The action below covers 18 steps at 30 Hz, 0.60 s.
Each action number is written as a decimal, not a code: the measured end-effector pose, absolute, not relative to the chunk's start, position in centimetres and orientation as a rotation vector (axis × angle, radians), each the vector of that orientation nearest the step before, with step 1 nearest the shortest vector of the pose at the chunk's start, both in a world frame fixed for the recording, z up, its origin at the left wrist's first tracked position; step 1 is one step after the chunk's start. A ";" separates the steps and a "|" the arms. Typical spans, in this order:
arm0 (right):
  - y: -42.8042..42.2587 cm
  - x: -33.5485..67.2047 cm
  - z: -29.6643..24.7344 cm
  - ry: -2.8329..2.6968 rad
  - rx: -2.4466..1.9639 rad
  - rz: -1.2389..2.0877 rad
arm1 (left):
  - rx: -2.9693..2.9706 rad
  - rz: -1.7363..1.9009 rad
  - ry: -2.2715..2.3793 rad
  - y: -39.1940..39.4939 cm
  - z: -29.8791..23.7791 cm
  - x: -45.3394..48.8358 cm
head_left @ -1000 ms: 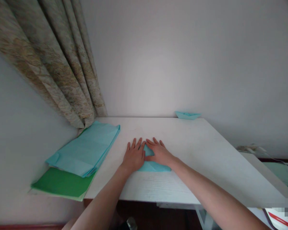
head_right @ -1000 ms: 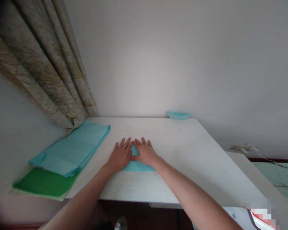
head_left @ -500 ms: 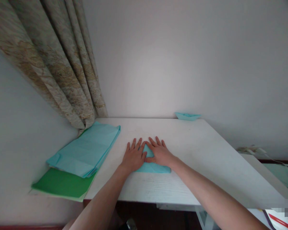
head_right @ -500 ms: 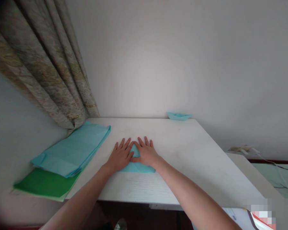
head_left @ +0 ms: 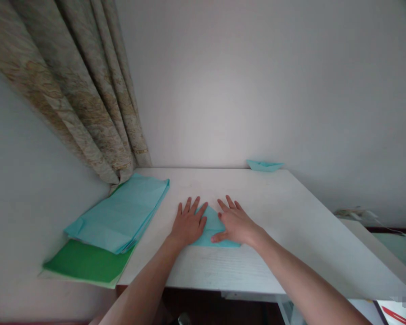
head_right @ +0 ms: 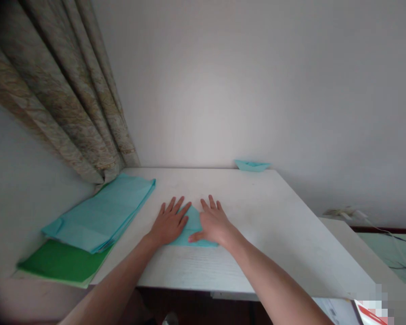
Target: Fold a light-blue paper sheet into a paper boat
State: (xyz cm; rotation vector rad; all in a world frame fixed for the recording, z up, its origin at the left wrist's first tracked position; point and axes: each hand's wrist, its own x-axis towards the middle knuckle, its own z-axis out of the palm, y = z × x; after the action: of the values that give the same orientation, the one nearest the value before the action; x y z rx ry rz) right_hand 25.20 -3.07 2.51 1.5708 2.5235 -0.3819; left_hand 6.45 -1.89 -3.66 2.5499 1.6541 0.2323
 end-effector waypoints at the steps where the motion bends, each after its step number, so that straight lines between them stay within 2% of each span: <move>1: -3.3 25.2 2.7 2.501 1.576 -0.376 | 2.547 0.229 1.650 -1.9 -3.6 6.4; 12: -5.3 26.0 5.3 2.329 1.619 -0.378 | 2.557 0.218 1.649 -1.8 -3.7 6.3; 15: -3.5 26.1 5.1 2.371 1.735 -0.266 | 2.562 0.223 1.646 -1.8 -3.8 6.4; 18: -1.4 25.0 2.5 2.678 1.821 -0.067 | 2.573 0.219 1.650 -1.8 -3.9 6.4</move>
State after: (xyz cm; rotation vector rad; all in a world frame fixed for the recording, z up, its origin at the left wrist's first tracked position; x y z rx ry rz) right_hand 25.02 -1.40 2.53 1.8206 2.6776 -0.0667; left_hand 6.45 -1.78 -3.94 2.5733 1.6499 0.2192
